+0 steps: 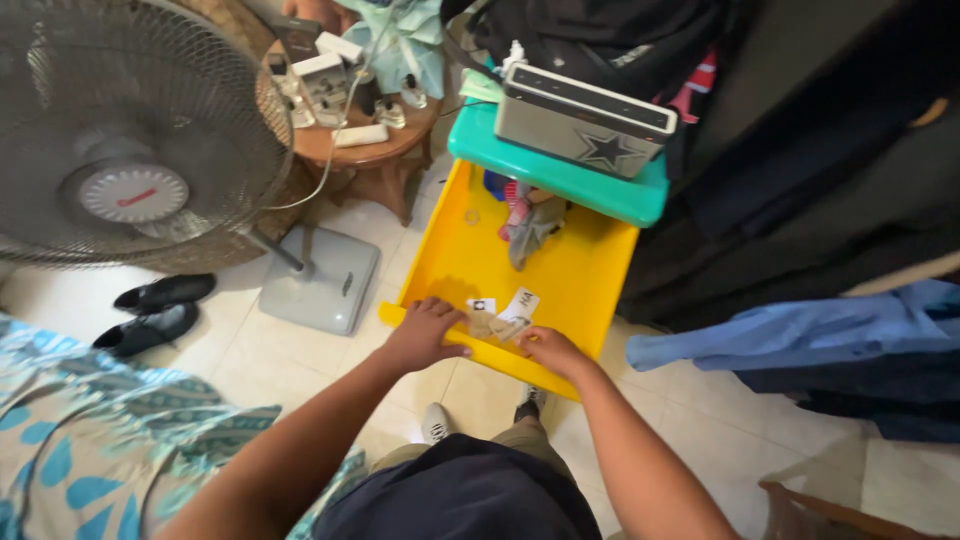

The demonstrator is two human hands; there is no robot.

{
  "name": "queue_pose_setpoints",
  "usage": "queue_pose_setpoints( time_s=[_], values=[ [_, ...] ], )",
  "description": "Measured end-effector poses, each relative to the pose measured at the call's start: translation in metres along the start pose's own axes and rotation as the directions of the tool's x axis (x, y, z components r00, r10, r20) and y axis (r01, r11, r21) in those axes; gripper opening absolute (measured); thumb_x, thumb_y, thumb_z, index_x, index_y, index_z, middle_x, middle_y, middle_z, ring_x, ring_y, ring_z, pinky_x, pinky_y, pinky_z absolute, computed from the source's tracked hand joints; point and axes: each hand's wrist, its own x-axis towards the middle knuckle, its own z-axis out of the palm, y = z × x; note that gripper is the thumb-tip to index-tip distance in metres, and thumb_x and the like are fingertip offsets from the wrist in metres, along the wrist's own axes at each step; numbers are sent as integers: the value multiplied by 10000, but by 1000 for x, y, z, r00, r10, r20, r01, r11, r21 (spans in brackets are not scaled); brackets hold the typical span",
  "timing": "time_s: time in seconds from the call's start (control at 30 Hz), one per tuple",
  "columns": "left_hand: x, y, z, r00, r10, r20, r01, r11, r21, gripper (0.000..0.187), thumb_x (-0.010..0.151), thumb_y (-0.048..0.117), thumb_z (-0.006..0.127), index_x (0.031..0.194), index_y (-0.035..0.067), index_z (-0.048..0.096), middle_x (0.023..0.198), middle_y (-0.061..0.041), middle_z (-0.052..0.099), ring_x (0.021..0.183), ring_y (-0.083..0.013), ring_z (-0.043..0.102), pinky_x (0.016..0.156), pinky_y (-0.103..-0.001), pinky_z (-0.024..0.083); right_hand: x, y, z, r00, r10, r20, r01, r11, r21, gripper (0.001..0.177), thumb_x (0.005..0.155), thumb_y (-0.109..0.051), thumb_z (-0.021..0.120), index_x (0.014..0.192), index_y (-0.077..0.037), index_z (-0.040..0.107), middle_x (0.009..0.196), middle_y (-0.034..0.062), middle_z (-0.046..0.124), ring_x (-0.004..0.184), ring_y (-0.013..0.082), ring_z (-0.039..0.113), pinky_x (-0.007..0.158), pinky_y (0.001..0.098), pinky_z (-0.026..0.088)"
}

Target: The person retrieves a pair of grey boxer briefs from a yellow drawer, folds them, and places them on a bed. They then pick up a small card with a photo and text, examine it, and place it on a pillow. The person repeats this process with another card and a small plastic-wrapped item, placing each on the bed.

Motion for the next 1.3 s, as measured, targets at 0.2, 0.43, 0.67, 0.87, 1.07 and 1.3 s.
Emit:
queue_pose_setpoints(
  time_s=[0.2,0.43,0.67,0.87,1.07,1.3],
  values=[
    [-6,7,5,1000,-14,6,14,999,-32,369,677,348,638,970,141,552,984,-91,548,1009,-279,428,902,-459,228,76,34,5,979,202,-35,-203,979,-24,458,657,-304,604,1065,-117,510,791,126,573,717,239,564,640,357,449],
    [5,13,-5,976,-130,178,136,990,-24,354,673,343,633,970,171,549,907,-46,574,950,-244,468,861,-384,279,95,7,15,947,255,-197,-319,821,-474,653,658,-365,678,1175,-95,384,1173,159,392,1062,317,426,860,406,396],
    [10,5,5,948,-248,201,267,961,-74,347,689,290,595,1008,164,546,877,-66,580,903,-242,516,826,-390,314,85,-17,18,966,185,-179,-256,756,-602,345,683,-225,647,1001,-136,548,1162,115,407,1040,301,428,818,401,415],
    [39,-2,25,781,-619,-84,469,670,-575,374,835,374,546,1050,68,550,870,-113,610,770,-199,584,667,-282,443,53,-60,-11,937,-302,-178,299,953,-44,147,724,-101,616,795,-24,513,690,128,582,659,305,595,635,373,472],
    [59,-4,12,633,-521,573,629,-86,-773,408,753,321,570,1027,19,568,786,-73,619,519,-140,553,425,-208,404,-22,-112,-52,625,-745,-233,728,664,-171,158,649,23,594,775,-52,535,937,126,571,883,243,561,748,307,435],
    [69,33,-13,878,-475,53,208,280,-937,304,760,84,571,1052,28,507,786,-54,628,640,-71,576,488,-171,428,-47,-128,-64,856,-331,-398,472,814,338,177,800,-114,431,948,-61,514,846,62,569,746,156,559,688,273,441]
  ],
)
